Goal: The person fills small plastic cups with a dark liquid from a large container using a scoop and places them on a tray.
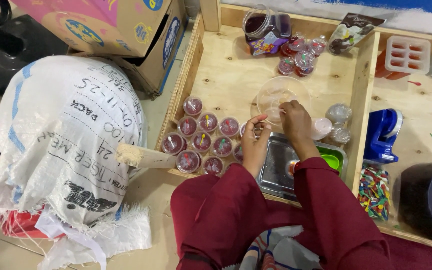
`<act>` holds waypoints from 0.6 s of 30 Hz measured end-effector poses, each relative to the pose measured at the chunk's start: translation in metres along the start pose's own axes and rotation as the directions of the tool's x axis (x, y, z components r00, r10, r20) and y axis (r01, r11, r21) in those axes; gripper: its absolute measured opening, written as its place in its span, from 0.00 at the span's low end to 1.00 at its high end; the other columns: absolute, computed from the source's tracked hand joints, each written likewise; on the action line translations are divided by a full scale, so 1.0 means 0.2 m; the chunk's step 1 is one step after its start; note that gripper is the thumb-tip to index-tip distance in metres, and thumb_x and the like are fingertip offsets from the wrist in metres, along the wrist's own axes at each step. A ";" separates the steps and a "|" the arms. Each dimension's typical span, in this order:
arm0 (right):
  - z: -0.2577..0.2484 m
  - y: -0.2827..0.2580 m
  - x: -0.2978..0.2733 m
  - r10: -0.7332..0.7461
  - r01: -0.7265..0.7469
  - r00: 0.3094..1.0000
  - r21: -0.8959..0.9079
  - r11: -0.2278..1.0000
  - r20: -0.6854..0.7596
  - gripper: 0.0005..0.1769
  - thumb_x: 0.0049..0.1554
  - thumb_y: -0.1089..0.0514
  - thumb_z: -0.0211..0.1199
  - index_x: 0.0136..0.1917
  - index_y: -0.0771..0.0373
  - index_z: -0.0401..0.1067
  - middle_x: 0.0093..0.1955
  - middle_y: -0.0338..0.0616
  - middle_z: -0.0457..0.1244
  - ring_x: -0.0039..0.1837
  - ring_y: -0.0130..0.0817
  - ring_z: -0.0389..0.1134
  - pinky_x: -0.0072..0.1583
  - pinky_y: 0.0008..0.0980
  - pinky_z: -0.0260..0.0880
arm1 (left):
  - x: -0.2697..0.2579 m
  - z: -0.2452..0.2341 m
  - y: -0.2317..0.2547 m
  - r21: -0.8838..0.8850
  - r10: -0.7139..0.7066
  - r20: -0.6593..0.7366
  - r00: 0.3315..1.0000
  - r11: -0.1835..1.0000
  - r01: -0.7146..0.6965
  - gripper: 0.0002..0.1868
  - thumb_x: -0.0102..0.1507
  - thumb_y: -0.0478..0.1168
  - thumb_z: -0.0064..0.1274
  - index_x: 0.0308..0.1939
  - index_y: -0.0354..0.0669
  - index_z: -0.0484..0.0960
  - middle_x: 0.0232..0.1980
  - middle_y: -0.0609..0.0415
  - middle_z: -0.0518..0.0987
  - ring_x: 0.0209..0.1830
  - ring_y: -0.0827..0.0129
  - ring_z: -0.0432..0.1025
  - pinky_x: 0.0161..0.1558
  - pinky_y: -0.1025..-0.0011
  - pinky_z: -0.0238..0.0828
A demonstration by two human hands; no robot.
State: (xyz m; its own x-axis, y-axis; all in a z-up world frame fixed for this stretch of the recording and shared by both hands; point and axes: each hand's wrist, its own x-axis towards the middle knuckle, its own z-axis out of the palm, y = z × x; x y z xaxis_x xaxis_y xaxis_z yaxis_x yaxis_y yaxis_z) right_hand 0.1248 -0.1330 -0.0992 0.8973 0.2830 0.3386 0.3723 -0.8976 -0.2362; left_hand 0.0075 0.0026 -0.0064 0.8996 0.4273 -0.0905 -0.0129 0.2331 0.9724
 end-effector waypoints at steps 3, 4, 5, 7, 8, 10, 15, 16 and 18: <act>0.02 0.02 -0.01 0.051 -0.049 0.999 0.124 0.991 -0.013 0.15 0.49 0.62 0.77 0.48 0.51 0.77 0.41 0.36 0.67 0.45 0.35 0.74 0.46 0.31 0.76 | 0.00 0.00 0.00 -0.008 0.010 0.001 1.000 1.000 -0.010 0.18 0.64 0.36 0.56 0.58 0.47 0.80 0.40 0.61 0.77 0.35 0.83 0.72 0.35 0.85 0.70; 0.02 0.03 -0.01 0.051 -0.049 0.999 0.123 0.991 -0.013 0.15 0.49 0.62 0.77 0.48 0.51 0.77 0.41 0.36 0.67 0.45 0.35 0.74 0.46 0.31 0.76 | 0.00 0.00 0.00 -0.009 0.010 0.001 1.000 1.000 -0.010 0.18 0.64 0.36 0.56 0.58 0.47 0.80 0.40 0.61 0.77 0.35 0.83 0.72 0.35 0.85 0.70; 0.01 0.03 0.00 0.077 -0.074 0.997 0.183 0.980 -0.006 0.14 0.49 0.63 0.77 0.47 0.52 0.76 0.41 0.36 0.67 0.45 0.35 0.75 0.46 0.31 0.76 | 0.00 0.00 0.00 -0.006 0.011 0.001 1.000 1.000 -0.011 0.18 0.64 0.36 0.56 0.58 0.47 0.80 0.40 0.61 0.77 0.35 0.83 0.72 0.35 0.85 0.70; -0.01 0.03 0.00 0.102 -0.099 0.995 0.241 0.965 0.001 0.14 0.49 0.64 0.77 0.47 0.54 0.76 0.40 0.37 0.68 0.46 0.35 0.75 0.46 0.31 0.76 | 0.00 0.00 0.00 -0.003 0.012 0.002 1.000 1.000 -0.012 0.18 0.64 0.36 0.57 0.58 0.47 0.80 0.40 0.61 0.78 0.35 0.83 0.72 0.35 0.85 0.70; -0.03 0.02 0.00 0.117 -0.114 0.993 0.264 0.958 0.005 0.13 0.49 0.65 0.76 0.46 0.55 0.76 0.40 0.38 0.69 0.45 0.36 0.75 0.46 0.31 0.76 | 0.00 -0.01 -0.01 -0.004 0.014 0.003 1.000 1.000 -0.014 0.18 0.64 0.36 0.57 0.58 0.47 0.80 0.40 0.60 0.78 0.35 0.82 0.72 0.35 0.85 0.70; -0.05 0.01 0.00 0.132 -0.128 0.991 0.286 0.950 0.008 0.13 0.49 0.66 0.76 0.45 0.56 0.76 0.39 0.40 0.69 0.45 0.37 0.75 0.46 0.31 0.76 | 0.00 -0.01 -0.02 -0.005 0.017 0.003 1.000 1.000 -0.017 0.18 0.64 0.37 0.57 0.58 0.47 0.81 0.40 0.60 0.78 0.34 0.82 0.72 0.35 0.84 0.70; -0.04 0.02 0.01 0.117 -0.106 0.993 0.302 0.947 -0.018 0.12 0.47 0.66 0.75 0.44 0.56 0.77 0.39 0.41 0.67 0.43 0.39 0.75 0.44 0.33 0.75 | 0.00 -0.01 -0.02 -0.014 0.015 0.003 1.000 1.000 -0.015 0.18 0.63 0.36 0.57 0.58 0.47 0.81 0.40 0.60 0.78 0.34 0.82 0.72 0.34 0.85 0.70; -0.05 0.02 0.01 0.116 -0.106 0.993 0.303 0.947 -0.017 0.12 0.47 0.66 0.75 0.44 0.56 0.77 0.39 0.41 0.67 0.43 0.39 0.75 0.44 0.33 0.75 | 0.00 -0.01 -0.02 -0.014 0.014 0.002 1.000 1.000 -0.014 0.18 0.63 0.36 0.57 0.58 0.47 0.81 0.40 0.60 0.78 0.34 0.82 0.72 0.34 0.85 0.70; -0.06 0.01 0.01 0.128 -0.113 0.991 0.321 0.940 -0.026 0.10 0.48 0.66 0.75 0.43 0.59 0.78 0.38 0.43 0.67 0.42 0.40 0.75 0.43 0.34 0.75 | 0.00 -0.01 -0.02 -0.007 0.016 0.000 1.000 1.000 -0.016 0.17 0.63 0.36 0.56 0.57 0.47 0.81 0.40 0.60 0.78 0.34 0.82 0.72 0.34 0.84 0.70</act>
State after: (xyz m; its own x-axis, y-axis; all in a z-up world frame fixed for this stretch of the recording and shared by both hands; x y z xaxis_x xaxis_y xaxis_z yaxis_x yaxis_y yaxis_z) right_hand 0.1244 -0.1373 -0.0883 0.9312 0.1570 0.3291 0.3248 -0.7672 -0.5531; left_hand 0.0076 0.0034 -0.0111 0.8993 0.4309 -0.0746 -0.0307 0.2324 0.9721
